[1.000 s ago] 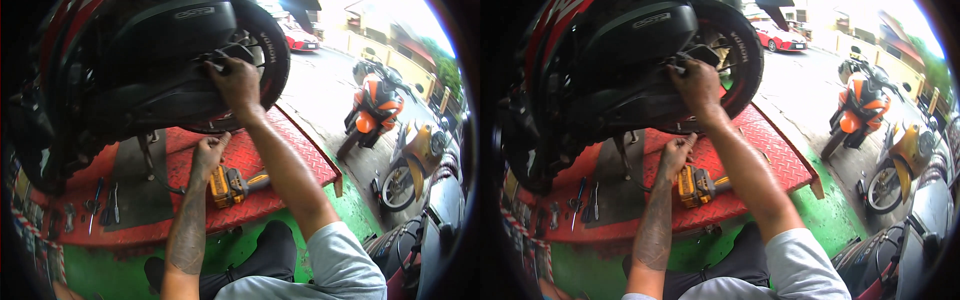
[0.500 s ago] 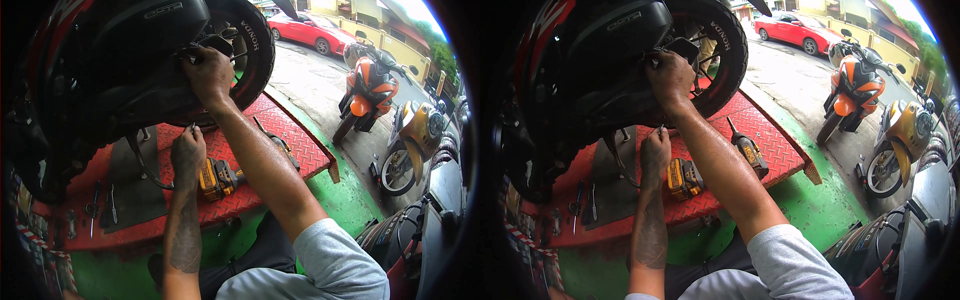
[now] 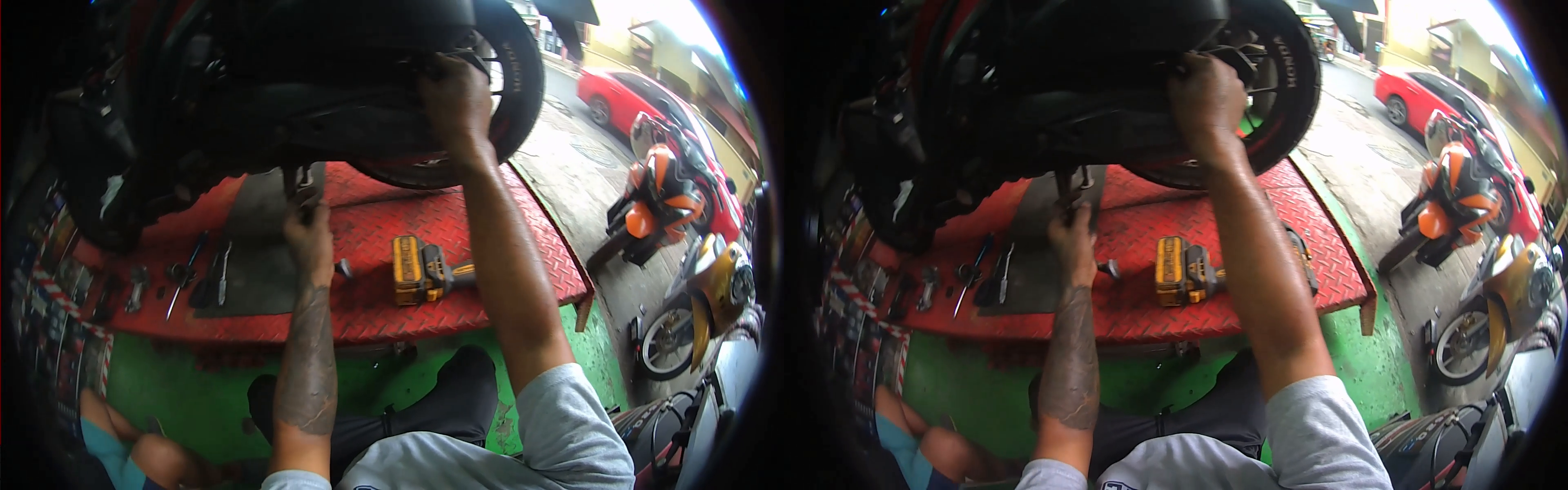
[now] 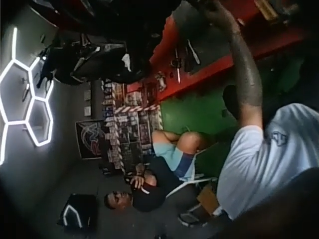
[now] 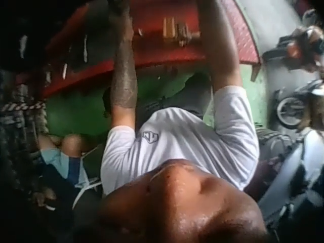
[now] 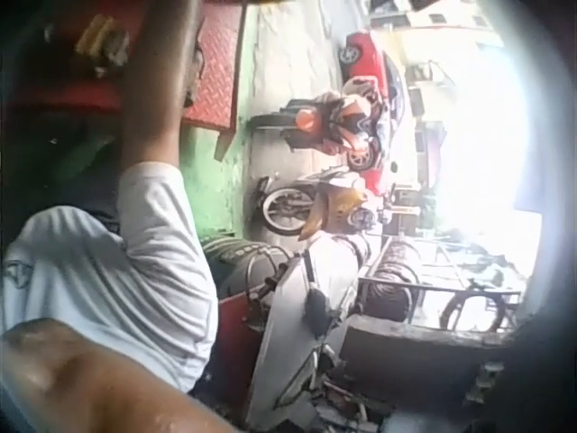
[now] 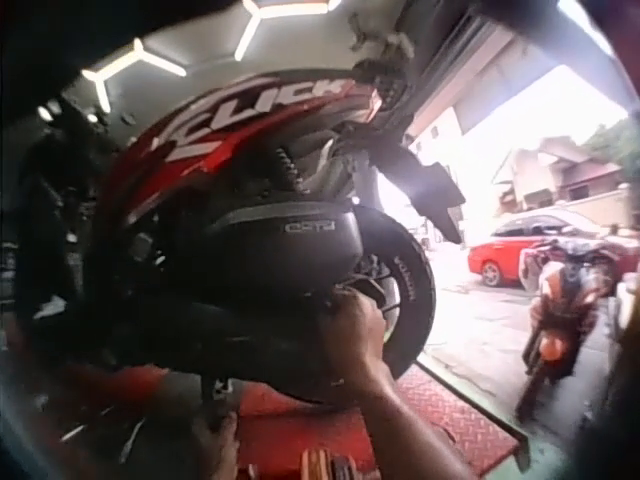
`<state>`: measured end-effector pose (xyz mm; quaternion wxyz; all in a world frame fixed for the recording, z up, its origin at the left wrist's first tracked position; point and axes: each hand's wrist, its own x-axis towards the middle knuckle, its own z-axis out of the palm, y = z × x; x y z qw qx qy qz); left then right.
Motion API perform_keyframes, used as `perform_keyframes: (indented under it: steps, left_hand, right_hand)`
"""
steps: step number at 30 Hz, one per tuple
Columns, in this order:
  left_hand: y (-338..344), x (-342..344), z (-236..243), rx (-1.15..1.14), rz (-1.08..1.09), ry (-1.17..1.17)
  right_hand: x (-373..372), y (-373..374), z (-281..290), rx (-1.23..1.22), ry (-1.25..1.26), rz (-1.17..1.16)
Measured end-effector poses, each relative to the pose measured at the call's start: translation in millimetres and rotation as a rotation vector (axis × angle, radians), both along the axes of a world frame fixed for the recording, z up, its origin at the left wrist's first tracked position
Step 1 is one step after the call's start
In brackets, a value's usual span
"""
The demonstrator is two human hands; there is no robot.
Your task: The recorder is performing maintenance and repair on various parts of a motorcycle, including using power tools and hand tools to disassemble and reassemble components.
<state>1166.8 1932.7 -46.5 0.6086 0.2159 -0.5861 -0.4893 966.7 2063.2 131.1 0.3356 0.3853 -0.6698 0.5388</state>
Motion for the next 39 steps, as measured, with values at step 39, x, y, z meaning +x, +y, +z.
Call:
perform_keyframes:
  steps: [39]
  left_hand:
    - [-34.0,-35.0,22.3,-0.317,0.429,-0.123]
  right_hand:
    - [-0.7,7.6,-7.6,0.034,0.329,-0.126]
